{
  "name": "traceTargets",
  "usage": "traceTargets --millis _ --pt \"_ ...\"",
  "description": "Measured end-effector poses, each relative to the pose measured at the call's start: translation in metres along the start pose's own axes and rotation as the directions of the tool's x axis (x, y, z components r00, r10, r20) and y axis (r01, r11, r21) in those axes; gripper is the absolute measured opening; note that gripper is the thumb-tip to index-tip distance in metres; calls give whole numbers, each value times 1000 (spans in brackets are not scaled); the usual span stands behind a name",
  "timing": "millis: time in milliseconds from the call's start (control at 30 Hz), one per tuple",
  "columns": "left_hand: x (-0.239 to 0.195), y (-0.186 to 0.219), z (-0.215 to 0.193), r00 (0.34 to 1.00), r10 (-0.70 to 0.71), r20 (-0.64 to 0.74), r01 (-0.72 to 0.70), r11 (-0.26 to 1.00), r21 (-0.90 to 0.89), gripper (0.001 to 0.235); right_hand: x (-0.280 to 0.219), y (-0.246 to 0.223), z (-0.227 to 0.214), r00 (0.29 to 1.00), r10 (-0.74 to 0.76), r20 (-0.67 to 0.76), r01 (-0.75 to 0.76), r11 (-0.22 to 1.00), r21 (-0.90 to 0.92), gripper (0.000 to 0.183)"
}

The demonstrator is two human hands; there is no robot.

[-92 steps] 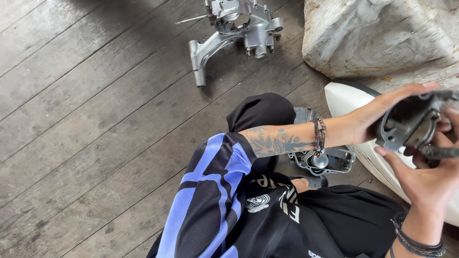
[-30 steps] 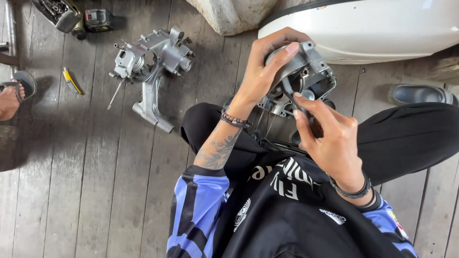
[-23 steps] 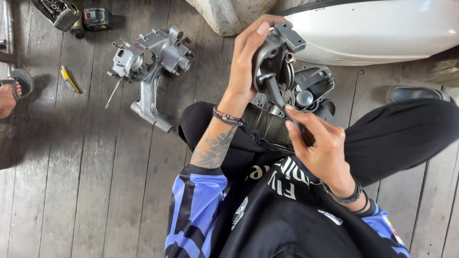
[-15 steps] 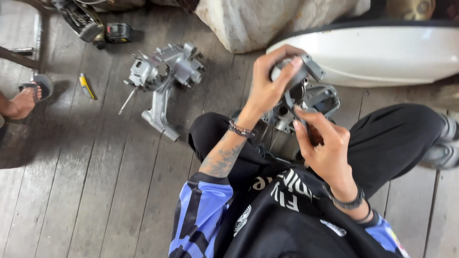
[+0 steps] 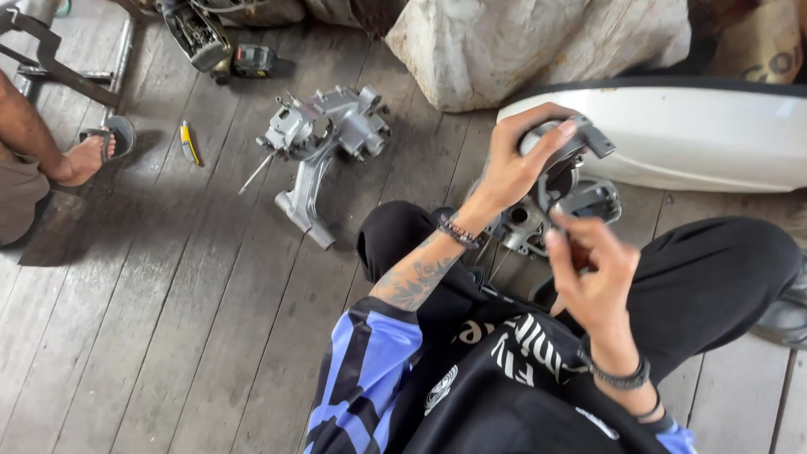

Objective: Cleaning and inspecting a metal motorcycle engine casing using a small scraping tool

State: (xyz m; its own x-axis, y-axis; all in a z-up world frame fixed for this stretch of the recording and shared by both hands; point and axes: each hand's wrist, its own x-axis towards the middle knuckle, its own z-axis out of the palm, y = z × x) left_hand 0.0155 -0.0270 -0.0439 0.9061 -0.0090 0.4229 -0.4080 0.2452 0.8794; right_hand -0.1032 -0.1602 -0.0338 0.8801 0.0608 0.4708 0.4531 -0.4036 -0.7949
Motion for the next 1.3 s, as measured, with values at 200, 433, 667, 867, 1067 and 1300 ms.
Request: traceTargets --millis 200,433,667,867,1067,1300 --pt "3 -6 -1 1000 -15 -11 15 1000 -12 21 -11 1 0 1000 19 -11 -19 1000 25 14" --pt "9 27 1 976 -79 203 133 955 -264 36 10 -12 6 994 108 3 -108 987 118 16" --pt "11 -22 -17 954 -293 -63 268 929 -255 41 -30 0 -9 973 181 143 -180 983 -19 15" --pt "20 8 -9 924 -381 29 296 667 -684 26 -19 11 -5 999 -33 -26 32 999 -39 25" --pt "22 3 -3 974 -225 -40 191 899 -393 25 -9 24 13 999 -14 -46 11 998 -63 10" --pt "20 12 0 939 -342 25 314 828 -464 27 4 24 10 995 -77 -65 65 983 -172 7"
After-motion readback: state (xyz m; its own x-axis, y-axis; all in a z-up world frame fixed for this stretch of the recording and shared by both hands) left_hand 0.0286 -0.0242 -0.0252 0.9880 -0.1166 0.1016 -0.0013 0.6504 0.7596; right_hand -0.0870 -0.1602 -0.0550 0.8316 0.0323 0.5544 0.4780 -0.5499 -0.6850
